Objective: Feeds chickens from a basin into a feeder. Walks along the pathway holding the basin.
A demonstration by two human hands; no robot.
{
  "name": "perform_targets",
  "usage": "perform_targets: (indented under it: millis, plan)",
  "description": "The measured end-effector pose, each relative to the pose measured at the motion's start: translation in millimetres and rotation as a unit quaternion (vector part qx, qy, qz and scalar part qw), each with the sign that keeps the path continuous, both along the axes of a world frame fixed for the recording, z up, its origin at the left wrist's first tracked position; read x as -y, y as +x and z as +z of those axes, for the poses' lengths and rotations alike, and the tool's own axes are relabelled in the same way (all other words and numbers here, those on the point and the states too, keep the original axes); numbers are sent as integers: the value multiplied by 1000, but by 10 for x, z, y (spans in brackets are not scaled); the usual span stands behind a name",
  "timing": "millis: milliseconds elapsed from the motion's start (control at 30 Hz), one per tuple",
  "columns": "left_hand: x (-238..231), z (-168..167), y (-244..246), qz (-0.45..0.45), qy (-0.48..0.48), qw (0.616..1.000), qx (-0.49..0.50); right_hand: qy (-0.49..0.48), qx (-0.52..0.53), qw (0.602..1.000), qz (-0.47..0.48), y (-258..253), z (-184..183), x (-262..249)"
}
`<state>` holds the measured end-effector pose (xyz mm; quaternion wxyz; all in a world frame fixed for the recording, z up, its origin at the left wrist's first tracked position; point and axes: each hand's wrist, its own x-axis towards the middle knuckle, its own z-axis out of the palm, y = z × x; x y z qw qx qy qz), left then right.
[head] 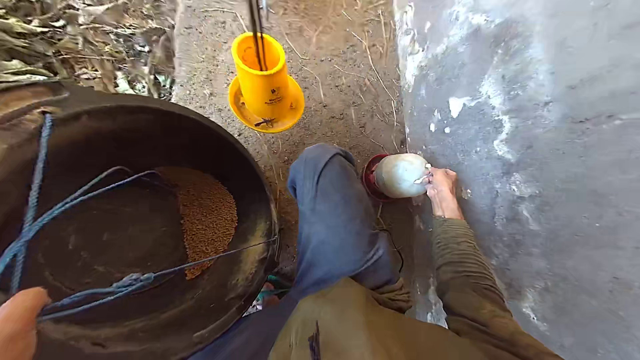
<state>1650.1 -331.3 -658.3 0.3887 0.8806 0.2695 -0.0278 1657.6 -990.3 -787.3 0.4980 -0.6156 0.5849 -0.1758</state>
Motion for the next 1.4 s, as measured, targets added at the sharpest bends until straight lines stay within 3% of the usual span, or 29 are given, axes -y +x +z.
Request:
perform_targets:
  millis: [67, 167, 233, 333, 367, 433, 500, 600, 667, 733, 767, 833, 933, 1000, 1200, 1333, 1400]
  plan:
    - [-307, -264, -99, -34, 2, 997, 64, -14, -25, 999, 21, -27, -78, 6]
    - [-9, 125, 7, 47, 72, 996, -5, -8, -23, 997, 77, -42, -71, -71]
    - [19, 196, 72, 68, 94, 993, -37, -20, -70, 989, 128, -13, -7, -130]
    - [-86, 154, 137, 57, 87, 993, -48, -170, -244, 920, 255, 68, 290, -128]
    - [-110, 163, 163, 57, 80, 994, -55, -224, -262, 888, 304, 145, 466, -132]
    - [-141, 164, 172, 57, 71, 994, -64, -313, -196, 833, 411, 422, 943, -394]
    - [-162, 156, 161, 57, 72, 994, -67, -369, -60, 745, 553, 749, 1394, -1034]
    - [-150, 159, 146, 55, 70, 994, -63, -330, 31, 520, 787, 1161, 1615, -2536]
    - [-106, 153, 92, 56, 71, 994, -60, -245, -50, 381, 890, 1402, 1180, -3560]
    - [-62, 121, -5, 59, 80, 994, -53, -167, -147, 275, 935, 1597, 278, -4324]
    - [-60, 120, -29, 59, 84, 993, -58, -142, -156, 265, 941, 1615, -225, -4580]
    - [-92, 137, -43, 58, 92, 992, -62, -120, -148, 305, 933, 1563, -967, -4975]
    - [-110, 70, -67, 41, 103, 993, -42, -124, -117, 380, 909, 1323, -1554, -5250]
    - [-142, 13, -98, 39, 120, 992, -30, -134, -110, 384, 907, 1161, -1907, -5347]
    - [-143, 89, -133, 43, 108, 991, -60, -51, -93, 406, 908, 596, -1968, -5264]
    - [-69, 166, -66, 48, 94, 993, -54, -9, -104, 401, 910, 584, -1976, -5246]
    - [-52, 183, -39, 47, 88, 994, -47, 44, -115, 418, 900, 675, -1954, -5210]
